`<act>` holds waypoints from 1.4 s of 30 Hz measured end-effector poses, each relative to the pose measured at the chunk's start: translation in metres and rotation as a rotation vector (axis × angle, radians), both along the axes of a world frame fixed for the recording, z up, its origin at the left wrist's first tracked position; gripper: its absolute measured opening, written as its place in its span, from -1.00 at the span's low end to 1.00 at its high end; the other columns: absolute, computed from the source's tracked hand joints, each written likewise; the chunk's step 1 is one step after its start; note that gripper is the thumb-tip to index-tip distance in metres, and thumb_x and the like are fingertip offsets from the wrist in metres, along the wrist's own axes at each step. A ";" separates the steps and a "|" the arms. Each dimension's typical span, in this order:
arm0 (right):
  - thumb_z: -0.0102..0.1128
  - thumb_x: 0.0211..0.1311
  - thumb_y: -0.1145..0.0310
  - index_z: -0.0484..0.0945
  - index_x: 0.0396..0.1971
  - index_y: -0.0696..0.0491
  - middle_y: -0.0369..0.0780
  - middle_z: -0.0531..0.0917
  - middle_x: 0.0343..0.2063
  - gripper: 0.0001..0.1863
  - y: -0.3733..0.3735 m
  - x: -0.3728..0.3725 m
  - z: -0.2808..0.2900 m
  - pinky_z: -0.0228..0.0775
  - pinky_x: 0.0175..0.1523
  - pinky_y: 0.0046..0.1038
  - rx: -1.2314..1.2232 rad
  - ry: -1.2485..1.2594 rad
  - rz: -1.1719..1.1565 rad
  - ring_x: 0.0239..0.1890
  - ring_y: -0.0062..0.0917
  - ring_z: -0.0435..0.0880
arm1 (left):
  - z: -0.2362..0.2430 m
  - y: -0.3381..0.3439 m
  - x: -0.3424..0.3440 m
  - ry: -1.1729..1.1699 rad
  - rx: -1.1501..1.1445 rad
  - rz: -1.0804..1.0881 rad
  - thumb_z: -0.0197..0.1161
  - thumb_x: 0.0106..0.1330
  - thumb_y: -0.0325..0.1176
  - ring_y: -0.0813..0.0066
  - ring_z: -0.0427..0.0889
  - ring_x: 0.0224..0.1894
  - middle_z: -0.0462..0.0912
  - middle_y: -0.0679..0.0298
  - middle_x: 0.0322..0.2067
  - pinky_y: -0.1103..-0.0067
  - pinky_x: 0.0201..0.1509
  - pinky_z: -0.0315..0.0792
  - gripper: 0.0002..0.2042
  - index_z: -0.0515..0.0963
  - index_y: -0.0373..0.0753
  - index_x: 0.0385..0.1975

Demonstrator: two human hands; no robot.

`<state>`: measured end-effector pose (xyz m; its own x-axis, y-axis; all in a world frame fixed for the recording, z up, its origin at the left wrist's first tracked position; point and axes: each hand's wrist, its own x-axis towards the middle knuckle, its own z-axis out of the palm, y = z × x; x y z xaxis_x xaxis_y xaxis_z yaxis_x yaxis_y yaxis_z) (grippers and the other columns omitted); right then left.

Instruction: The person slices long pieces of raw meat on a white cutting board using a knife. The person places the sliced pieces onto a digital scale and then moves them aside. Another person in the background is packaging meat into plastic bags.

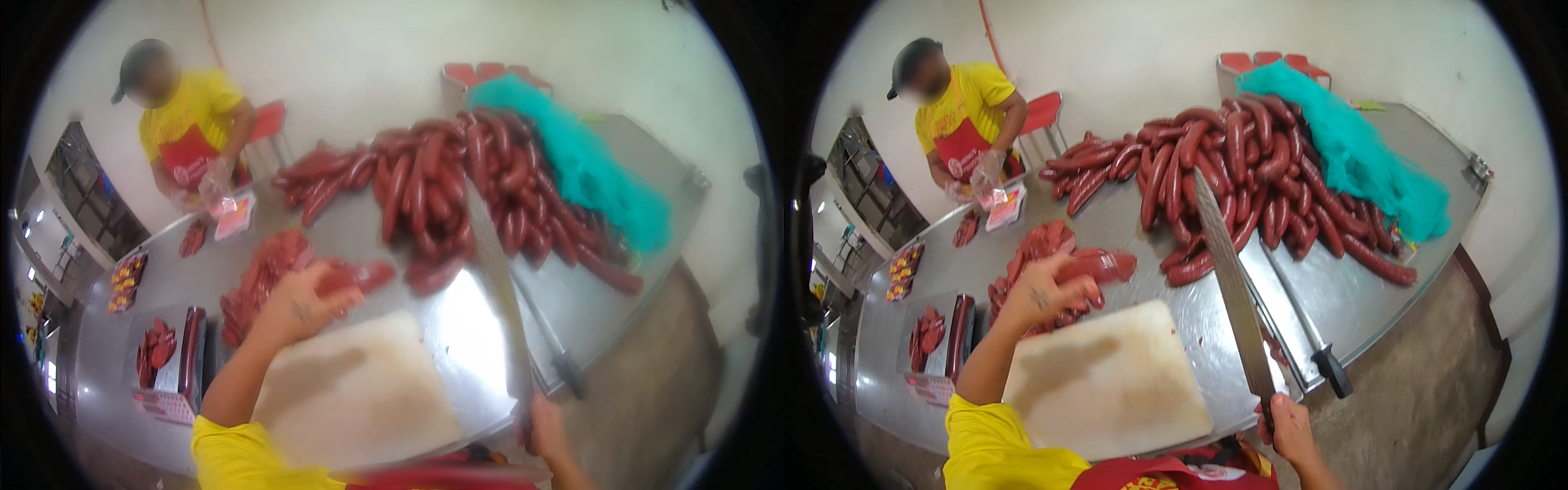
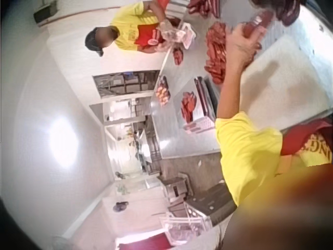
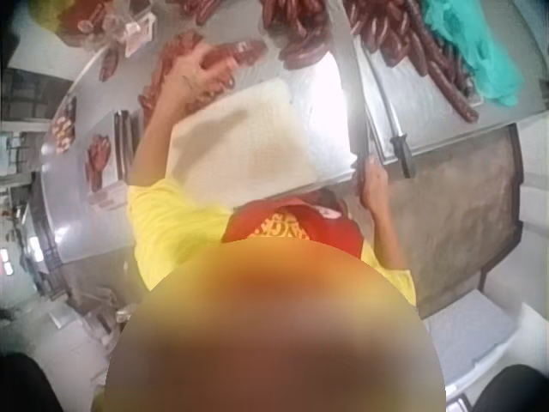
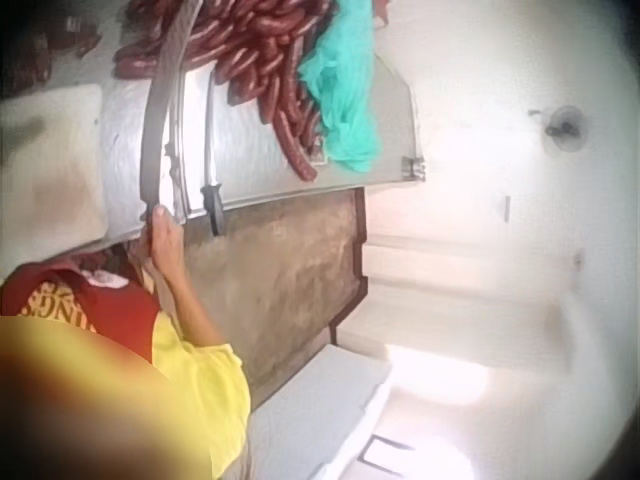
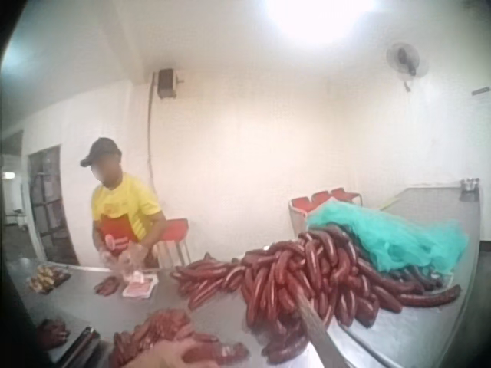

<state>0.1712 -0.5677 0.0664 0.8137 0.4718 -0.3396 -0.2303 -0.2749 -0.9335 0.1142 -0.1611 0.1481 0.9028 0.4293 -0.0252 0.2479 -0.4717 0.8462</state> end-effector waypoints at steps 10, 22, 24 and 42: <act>-0.20 0.39 -0.11 0.57 -0.27 0.14 0.05 0.61 -0.53 -0.42 0.003 0.009 -0.026 0.44 -0.19 -0.15 -0.505 -0.334 0.615 -0.32 0.06 0.60 | -0.142 -0.126 -0.118 0.151 0.779 -0.118 0.33 0.00 0.18 0.22 0.55 -0.25 0.54 0.22 -0.39 0.36 -0.13 0.34 -0.47 0.55 -0.14 -0.21; -0.12 0.36 -0.11 0.47 -0.46 0.11 -0.10 0.55 -0.77 -0.47 -0.009 0.061 0.072 0.45 -0.51 -0.18 -0.911 -0.794 1.089 -0.68 -0.13 0.59 | -0.192 -0.153 -0.113 -0.483 0.844 0.123 0.45 -0.16 -0.31 0.40 0.43 -0.26 0.45 0.40 -0.36 0.45 -0.14 0.25 -0.74 0.54 -0.04 -0.44; -0.12 0.36 -0.10 0.48 -0.45 0.13 -0.09 0.56 -0.76 -0.46 -0.005 0.071 0.078 0.45 -0.50 -0.15 -0.957 -0.739 1.148 -0.69 -0.10 0.59 | -0.191 -0.153 -0.111 -0.484 0.834 0.132 0.44 -0.15 -0.30 0.42 0.44 -0.30 0.46 0.41 -0.39 0.46 -0.16 0.26 -0.75 0.53 -0.03 -0.46; -0.08 0.36 -0.05 0.47 -0.40 0.11 0.03 0.57 -0.70 -0.53 -0.016 0.066 0.032 0.43 -0.54 -0.09 -0.778 -0.632 1.183 -0.63 0.01 0.59 | -0.192 -0.151 -0.108 -0.523 0.847 0.175 0.44 -0.13 -0.30 0.44 0.46 -0.38 0.51 0.44 -0.42 0.50 -0.20 0.30 -0.79 0.53 -0.03 -0.51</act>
<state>0.2369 -0.5833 0.0986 0.2175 0.8030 -0.5549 0.8239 -0.4558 -0.3367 0.0064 -0.3124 -0.0442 0.6360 0.2497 0.7302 0.0649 -0.9602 0.2718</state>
